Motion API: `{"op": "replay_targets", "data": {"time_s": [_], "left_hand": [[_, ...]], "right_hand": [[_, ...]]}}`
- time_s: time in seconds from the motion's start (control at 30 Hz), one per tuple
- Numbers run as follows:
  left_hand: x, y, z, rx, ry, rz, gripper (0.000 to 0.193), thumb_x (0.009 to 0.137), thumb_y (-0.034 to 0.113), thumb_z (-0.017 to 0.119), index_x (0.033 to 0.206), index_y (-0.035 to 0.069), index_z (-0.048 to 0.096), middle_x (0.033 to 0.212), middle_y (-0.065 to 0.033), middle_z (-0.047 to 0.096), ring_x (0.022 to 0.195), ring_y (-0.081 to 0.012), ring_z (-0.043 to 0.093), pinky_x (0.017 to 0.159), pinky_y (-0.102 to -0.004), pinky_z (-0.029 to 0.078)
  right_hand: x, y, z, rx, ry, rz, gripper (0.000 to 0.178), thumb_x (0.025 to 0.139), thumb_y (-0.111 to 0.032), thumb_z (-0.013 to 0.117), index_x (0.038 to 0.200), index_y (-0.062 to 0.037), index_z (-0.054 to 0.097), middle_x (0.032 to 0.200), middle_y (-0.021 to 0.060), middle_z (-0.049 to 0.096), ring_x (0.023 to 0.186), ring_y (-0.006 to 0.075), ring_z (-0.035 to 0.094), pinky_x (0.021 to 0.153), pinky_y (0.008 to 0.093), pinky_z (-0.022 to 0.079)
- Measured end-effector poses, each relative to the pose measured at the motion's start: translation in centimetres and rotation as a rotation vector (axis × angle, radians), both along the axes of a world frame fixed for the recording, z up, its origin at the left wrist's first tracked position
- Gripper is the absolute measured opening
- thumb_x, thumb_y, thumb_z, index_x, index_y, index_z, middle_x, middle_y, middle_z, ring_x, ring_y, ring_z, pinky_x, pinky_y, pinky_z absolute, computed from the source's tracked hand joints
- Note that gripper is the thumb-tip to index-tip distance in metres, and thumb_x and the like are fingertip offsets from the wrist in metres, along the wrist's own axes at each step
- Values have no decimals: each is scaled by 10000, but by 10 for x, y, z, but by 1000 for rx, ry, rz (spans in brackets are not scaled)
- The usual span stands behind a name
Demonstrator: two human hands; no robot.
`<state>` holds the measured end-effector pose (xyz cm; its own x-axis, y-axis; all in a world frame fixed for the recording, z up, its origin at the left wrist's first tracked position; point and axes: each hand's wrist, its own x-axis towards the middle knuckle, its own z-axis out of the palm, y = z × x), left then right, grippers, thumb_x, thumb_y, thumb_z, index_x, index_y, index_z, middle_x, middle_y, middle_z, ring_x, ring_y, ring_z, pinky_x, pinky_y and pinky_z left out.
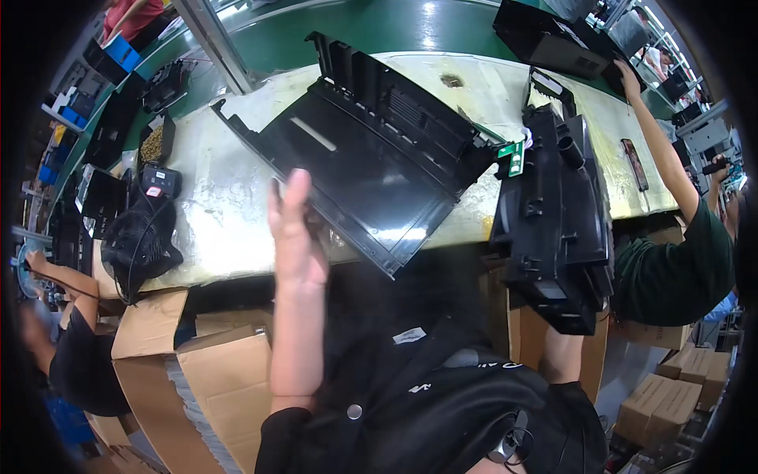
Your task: Assembling components of an electronic device, including connecting wires and organizing parts on a production line.
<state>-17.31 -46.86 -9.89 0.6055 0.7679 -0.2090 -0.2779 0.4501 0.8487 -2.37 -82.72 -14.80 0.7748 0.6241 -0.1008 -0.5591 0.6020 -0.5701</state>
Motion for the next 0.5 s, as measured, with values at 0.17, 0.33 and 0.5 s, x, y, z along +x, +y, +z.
{"op": "replay_targets", "data": {"time_s": [0.17,0.33,0.5], "left_hand": [[-11,56,10,-198,77,-166,689,795,579,682,1256,97,507,907,-68,604,779,-148,569,658,-283,438],[-10,58,6,-89,77,-128,669,793,379,737,1300,86,414,979,-94,593,806,-164,569,667,-319,453],[-20,5,9,-138,-45,-20,997,782,221,753,1511,110,82,1044,-83,559,917,-155,557,704,-332,452]], "right_hand": [[-35,32,51,-92,74,69,667,879,-433,559,1388,-20,434,1355,184,513,1203,341,528,1038,487,422],[-73,69,115,-208,156,113,674,867,-363,653,1390,-6,423,1355,183,517,1201,313,542,1021,458,453],[-66,101,130,-238,129,354,748,842,-367,656,1396,63,393,1368,235,494,1244,320,521,1072,454,413]]}}
